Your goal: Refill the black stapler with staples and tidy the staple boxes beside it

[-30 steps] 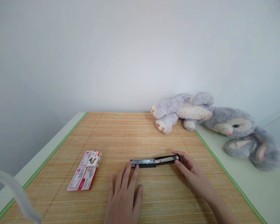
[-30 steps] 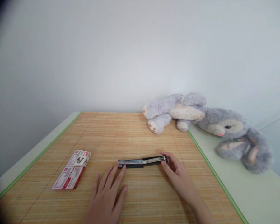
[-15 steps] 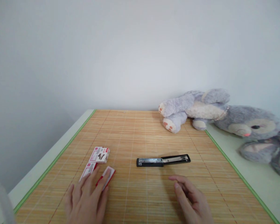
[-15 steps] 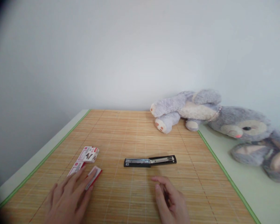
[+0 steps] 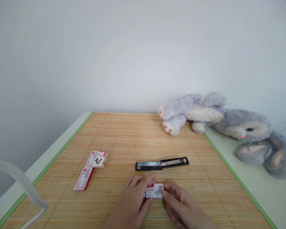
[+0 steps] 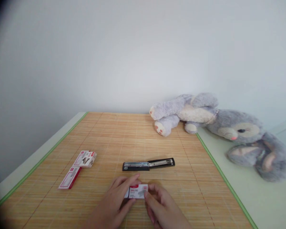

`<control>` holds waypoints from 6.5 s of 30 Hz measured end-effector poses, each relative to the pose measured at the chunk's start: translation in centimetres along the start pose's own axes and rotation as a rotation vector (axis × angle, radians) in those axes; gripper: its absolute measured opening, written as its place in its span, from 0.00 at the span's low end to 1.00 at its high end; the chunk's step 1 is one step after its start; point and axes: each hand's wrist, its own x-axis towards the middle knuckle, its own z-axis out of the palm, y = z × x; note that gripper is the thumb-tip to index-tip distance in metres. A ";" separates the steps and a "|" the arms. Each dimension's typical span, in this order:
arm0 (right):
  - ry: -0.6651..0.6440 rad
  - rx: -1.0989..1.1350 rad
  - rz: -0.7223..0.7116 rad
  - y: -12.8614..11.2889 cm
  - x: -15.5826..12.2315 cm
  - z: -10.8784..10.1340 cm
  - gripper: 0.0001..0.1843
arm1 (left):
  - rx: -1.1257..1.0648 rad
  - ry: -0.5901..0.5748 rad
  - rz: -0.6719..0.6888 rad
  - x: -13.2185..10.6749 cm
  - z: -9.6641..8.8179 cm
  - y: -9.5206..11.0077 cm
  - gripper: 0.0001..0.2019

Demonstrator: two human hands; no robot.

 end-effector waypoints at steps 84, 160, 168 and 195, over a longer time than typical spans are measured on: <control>0.223 -0.904 -0.369 -1.9 1.1 0.2 0.27 | 0.035 0.081 -0.041 -0.2 -1.4 -1.3 0.21; 0.742 -0.560 -0.335 -1.9 -0.7 -10.5 0.32 | 0.185 0.308 -0.096 2.5 -2.0 -3.7 0.14; 0.514 -0.272 -0.493 -4.1 1.3 -6.8 0.23 | 0.179 0.301 -0.069 2.5 -2.1 -3.7 0.13; 0.226 -1.122 -0.497 -8.2 4.5 2.0 0.12 | 0.151 0.319 -0.065 2.4 -2.0 -3.4 0.17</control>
